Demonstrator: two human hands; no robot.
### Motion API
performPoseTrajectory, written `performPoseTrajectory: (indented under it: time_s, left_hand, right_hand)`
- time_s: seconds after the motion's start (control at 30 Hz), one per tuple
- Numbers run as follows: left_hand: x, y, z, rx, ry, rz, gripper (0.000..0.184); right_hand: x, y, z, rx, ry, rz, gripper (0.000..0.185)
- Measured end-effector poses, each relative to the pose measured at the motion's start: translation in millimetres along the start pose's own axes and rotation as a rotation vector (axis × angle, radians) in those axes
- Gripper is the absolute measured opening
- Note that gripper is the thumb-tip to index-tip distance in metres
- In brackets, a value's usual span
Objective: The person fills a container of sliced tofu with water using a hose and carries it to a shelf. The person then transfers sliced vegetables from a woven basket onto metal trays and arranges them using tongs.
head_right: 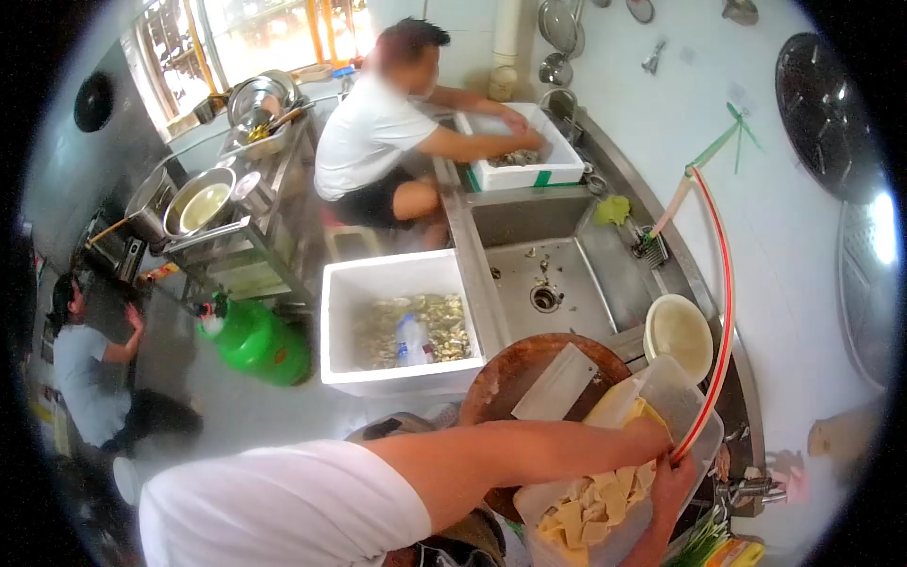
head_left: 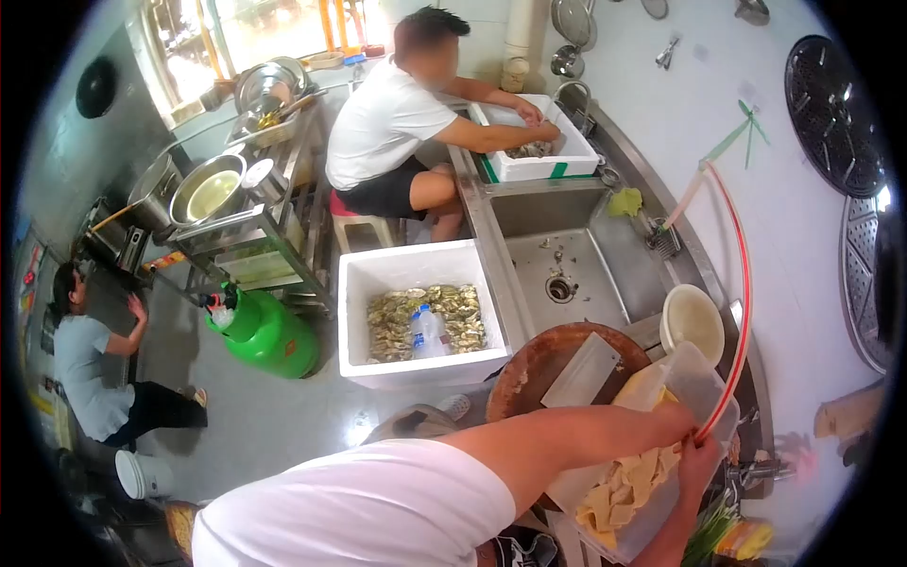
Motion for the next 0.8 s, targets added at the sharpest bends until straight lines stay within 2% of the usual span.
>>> performPoseTrajectory:
  time_s: [0.2, 0.3, 0.33, 0.4, 0.43, 0.47, 0.5, 0.57, 0.67, 0.73, 0.8]
  left_hand:
    - [16, 17, 7, -0.063, 0.010, 0.092, 0.013]
    - [9, 14, 8, 0.000, -0.026, 0.081, 0.013]
    - [8, 11, 3, 0.000, -0.056, 0.083, 0.013]
    - [-2, 7, -5, -0.038, -0.146, 0.068, 0.013]
    - [-6, 3, -10, -0.055, -0.197, 0.062, 0.013]
    - [-9, -1, -14, -0.077, -0.259, 0.051, 0.013]
    - [-8, -4, -14, -0.101, -0.317, 0.029, 0.013]
    - [19, 14, 5, -0.116, -0.400, -0.074, 0.017]
    - [11, 13, 1, -0.235, -0.429, -0.068, 0.016]
    - [2, 4, -14, -0.123, -0.239, -0.091, 0.015]
    - [-14, 4, -12, -0.127, -0.181, -0.022, 0.013]
  right_hand:
    - [9, 2, -32, -0.020, -0.146, 0.129, 0.015]
    - [13, 3, -35, -0.021, -0.190, 0.135, 0.015]
    - [14, 3, -33, 0.000, -0.104, 0.131, 0.016]
    - [20, 2, -27, -0.068, -0.064, 0.029, 0.017]
    - [13, 3, -13, -0.048, -0.220, 0.138, 0.018]
    - [13, 1, -12, -0.088, -0.227, 0.171, 0.018]
    - [19, 0, -32, -0.120, -0.139, 0.163, 0.014]
    - [19, -2, -27, -0.125, -0.192, 0.229, 0.015]
    - [25, 7, -27, -0.112, -0.119, 0.277, 0.016]
    - [12, 2, -18, -0.100, -0.108, 0.305, 0.016]
    - [5, 3, 7, -0.063, -0.182, 0.272, 0.016]
Point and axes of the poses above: each hand's wrist, its own y-axis away from the middle knuckle, its own x-axis out of the back of the hand, z = x × y, the point moved 1 cm from there along -y, towards the middle knuckle, and after that the axes turned 14 degrees about x, right-handed, at the moved point
